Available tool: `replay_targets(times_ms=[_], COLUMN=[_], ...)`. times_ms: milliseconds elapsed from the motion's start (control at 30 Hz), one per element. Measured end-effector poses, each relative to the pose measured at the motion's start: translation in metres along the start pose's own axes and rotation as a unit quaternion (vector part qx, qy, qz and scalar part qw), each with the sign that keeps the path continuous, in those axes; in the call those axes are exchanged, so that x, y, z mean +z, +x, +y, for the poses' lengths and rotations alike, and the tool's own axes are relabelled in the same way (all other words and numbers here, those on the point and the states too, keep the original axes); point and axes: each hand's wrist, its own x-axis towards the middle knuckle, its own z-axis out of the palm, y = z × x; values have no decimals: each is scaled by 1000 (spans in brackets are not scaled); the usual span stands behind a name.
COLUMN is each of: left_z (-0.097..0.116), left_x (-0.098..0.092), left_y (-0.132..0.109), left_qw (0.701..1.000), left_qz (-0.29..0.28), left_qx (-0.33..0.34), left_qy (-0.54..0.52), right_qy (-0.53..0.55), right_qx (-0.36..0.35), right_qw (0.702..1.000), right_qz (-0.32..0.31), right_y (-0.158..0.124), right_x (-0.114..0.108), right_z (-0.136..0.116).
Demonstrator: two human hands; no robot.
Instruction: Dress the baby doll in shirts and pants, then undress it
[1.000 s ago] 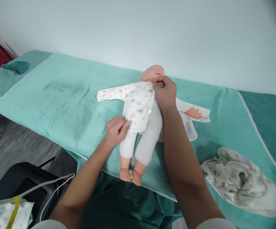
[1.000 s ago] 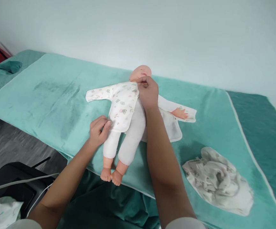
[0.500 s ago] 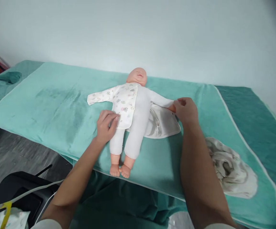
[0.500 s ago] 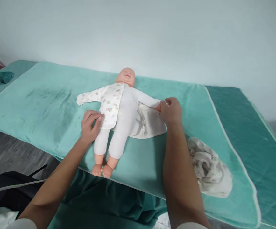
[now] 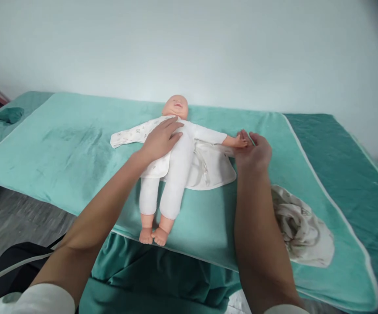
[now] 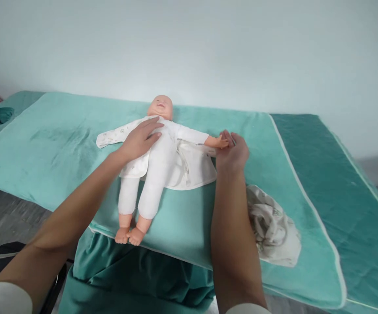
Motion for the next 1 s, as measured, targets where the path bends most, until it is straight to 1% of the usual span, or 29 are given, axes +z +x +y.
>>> replay_targets(times_ms=[100,133,233,300,367,467,567,633,667,700,733,767,833,867,900,933,967,1000], left_z=[12,17,31,38,43,48,54,58,59,60,61,62,61,59,58,56,55,54], left_x=[2,4,15,25,35,47,47,40,36,31,27,24,20,20,21,23,25,26], left_y=[19,26,47,62,77,92,98,99,99,98,98,97,96,95,94,93,92,91], left_qw=[1000,999,993,984,975,969,973,974,973,972,971,970,964,959,954,948,944,940], left_qz=[-22,-35,-101,-148,-179,-197,-194,-191,-191,-189,-185,-181,-179,-179,-179,-178,-177,-177], left_qx=[19,23,28,34,48,73,89,97,100,102,106,109,120,128,137,146,152,155], left_qy=[4,9,45,89,125,127,88,79,83,92,105,120,157,177,198,218,234,245], right_qy=[128,157,211,221,214,223,212,140,73,-17,-125,-238,-431,-493,-527,-538,-528,-502], right_qx=[47,53,81,96,93,73,50,37,35,32,27,20,6,2,1,-2,-13,-27], right_qw=[991,986,973,969,970,966,968,982,991,995,988,968,897,863,839,828,830,841], right_qz=[-7,-19,-46,-54,-71,-107,-128,-119,-109,-97,-85,-78,-92,-111,-134,-158,-180,-197], right_y=[-11,-15,-27,-33,-37,-41,-42,-40,-38,-36,-35,-33,-33,-34,-34,-35,-36,-36], right_x=[15,21,36,42,45,48,52,53,53,53,52,52,50,50,49,48,47,46], right_z=[-7,-11,-22,-27,-30,-33,-32,-28,-26,-22,-19,-17,-12,-11,-10,-10,-9,-10])
